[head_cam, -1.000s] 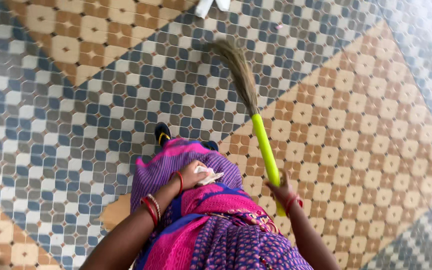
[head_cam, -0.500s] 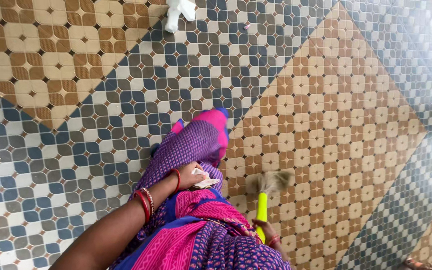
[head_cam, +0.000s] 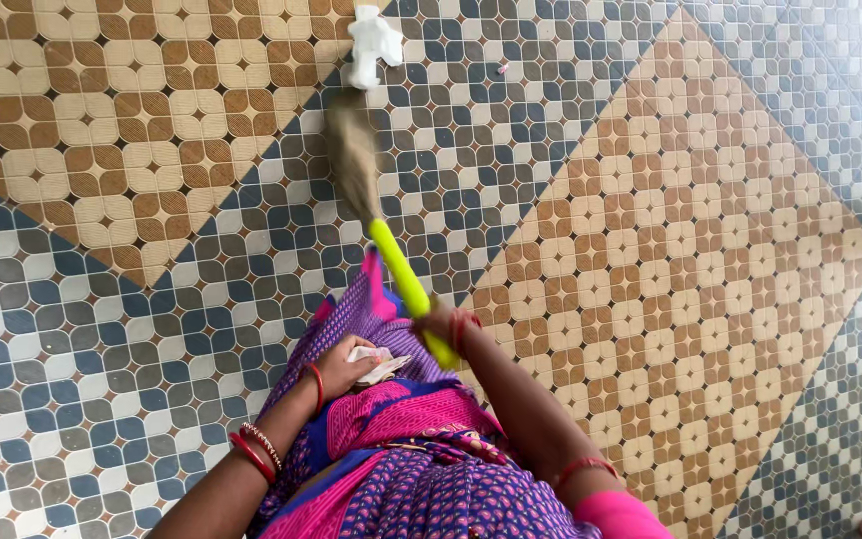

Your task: The person sweeps debris, including cardboard scraps and white foam pieces, across a patterned tile floor using a handheld broom.

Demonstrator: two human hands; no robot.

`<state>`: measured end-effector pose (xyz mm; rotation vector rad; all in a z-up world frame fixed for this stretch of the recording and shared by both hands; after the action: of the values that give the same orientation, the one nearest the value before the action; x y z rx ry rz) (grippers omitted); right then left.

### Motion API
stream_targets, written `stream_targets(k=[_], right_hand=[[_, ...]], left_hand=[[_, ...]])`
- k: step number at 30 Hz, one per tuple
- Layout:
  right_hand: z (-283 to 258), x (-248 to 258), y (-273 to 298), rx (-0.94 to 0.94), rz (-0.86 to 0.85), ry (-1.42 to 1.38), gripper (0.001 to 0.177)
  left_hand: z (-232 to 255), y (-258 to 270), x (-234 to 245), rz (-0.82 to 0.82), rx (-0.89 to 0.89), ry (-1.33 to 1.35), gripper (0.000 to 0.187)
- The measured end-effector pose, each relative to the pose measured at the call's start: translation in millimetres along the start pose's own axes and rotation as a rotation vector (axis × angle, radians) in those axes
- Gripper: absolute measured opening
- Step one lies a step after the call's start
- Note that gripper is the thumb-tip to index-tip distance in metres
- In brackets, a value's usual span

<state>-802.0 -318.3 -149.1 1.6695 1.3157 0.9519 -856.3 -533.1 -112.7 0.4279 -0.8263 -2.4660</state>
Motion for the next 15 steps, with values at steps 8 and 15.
stream_targets(k=[8, 15], right_hand=[[-89, 11, 85, 0.180, 0.108, 0.110, 0.086], [42, 102, 183, 0.108, 0.289, -0.245, 0.076]], left_hand=[[36, -10, 14, -0.025, -0.007, 0.013, 0.039], [67, -52, -9, -0.172, -0.034, -0.263, 0.042]])
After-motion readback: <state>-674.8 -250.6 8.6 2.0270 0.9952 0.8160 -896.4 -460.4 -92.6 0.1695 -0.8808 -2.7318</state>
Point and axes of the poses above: each hand's wrist, its own y-axis away from the middle knuckle, its own x-axis out of the back of the hand, z = x × y, the point moved 9 cm from there along -y, towards the middle knuckle, and after that the axes turned 1 degree about z, right-handed, at the moved point
